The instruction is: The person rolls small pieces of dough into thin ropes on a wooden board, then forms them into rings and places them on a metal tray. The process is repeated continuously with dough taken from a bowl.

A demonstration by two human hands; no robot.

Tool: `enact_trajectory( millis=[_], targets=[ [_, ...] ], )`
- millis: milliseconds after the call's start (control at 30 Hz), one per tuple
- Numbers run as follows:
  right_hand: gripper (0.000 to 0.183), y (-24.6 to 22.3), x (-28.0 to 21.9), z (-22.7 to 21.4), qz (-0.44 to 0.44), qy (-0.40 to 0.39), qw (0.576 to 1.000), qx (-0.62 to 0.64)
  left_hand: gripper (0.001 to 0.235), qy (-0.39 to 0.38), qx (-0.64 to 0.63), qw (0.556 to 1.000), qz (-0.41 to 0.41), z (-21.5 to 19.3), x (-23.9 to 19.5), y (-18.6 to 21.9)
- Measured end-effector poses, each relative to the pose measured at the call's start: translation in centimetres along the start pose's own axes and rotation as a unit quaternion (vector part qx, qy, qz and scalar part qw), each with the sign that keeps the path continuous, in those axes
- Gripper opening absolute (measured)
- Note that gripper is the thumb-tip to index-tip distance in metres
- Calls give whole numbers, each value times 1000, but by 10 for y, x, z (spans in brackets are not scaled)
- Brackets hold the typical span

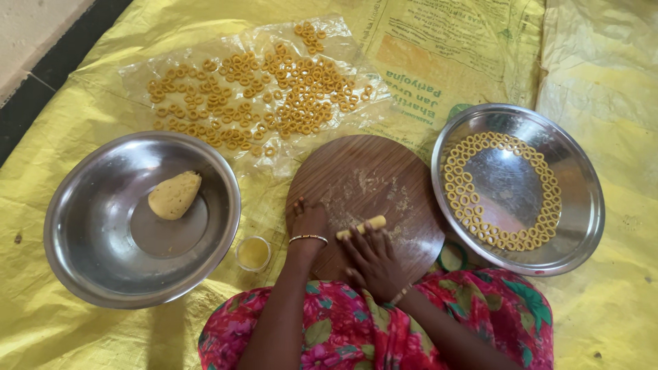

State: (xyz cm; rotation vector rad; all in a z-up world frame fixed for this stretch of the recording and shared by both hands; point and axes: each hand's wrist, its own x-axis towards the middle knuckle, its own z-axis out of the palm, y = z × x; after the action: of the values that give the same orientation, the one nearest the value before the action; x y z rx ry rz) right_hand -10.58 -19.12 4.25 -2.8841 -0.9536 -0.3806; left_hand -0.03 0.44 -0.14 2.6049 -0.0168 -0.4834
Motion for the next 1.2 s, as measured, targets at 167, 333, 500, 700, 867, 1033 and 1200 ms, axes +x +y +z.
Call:
enact_trajectory(
  millis=[167, 333, 500, 700, 867, 1033, 1200],
  targets=[
    [62, 35, 15, 28, 22, -95, 995, -29, 43, -8, 4, 1000, 3, -4, -1, 3],
    [60, 89, 117, 82, 70, -50, 996, -33, 48, -25, 11, 1000, -10, -13, -3, 6],
    [66, 108, 170, 93, 147, -106, 983, -29, 49, -36, 23, 999, -16, -16, -4, 8],
    [83, 93, 96, 74, 126, -35, 991, -16, 46, -19, -1, 1000, -7, -10, -3, 2],
    [86, 79, -9, 17, 68, -38, 995, 59, 49, -17, 18, 1000, -7, -4, 3, 2],
    [76, 68, -41, -22, 27, -58, 998, 9, 46, -16, 15, 1000, -12, -4, 3, 5],
    [70, 44, 19, 22, -43, -78, 995, 33, 45, -33, -6, 999, -19, -4, 2, 2]
  ],
)
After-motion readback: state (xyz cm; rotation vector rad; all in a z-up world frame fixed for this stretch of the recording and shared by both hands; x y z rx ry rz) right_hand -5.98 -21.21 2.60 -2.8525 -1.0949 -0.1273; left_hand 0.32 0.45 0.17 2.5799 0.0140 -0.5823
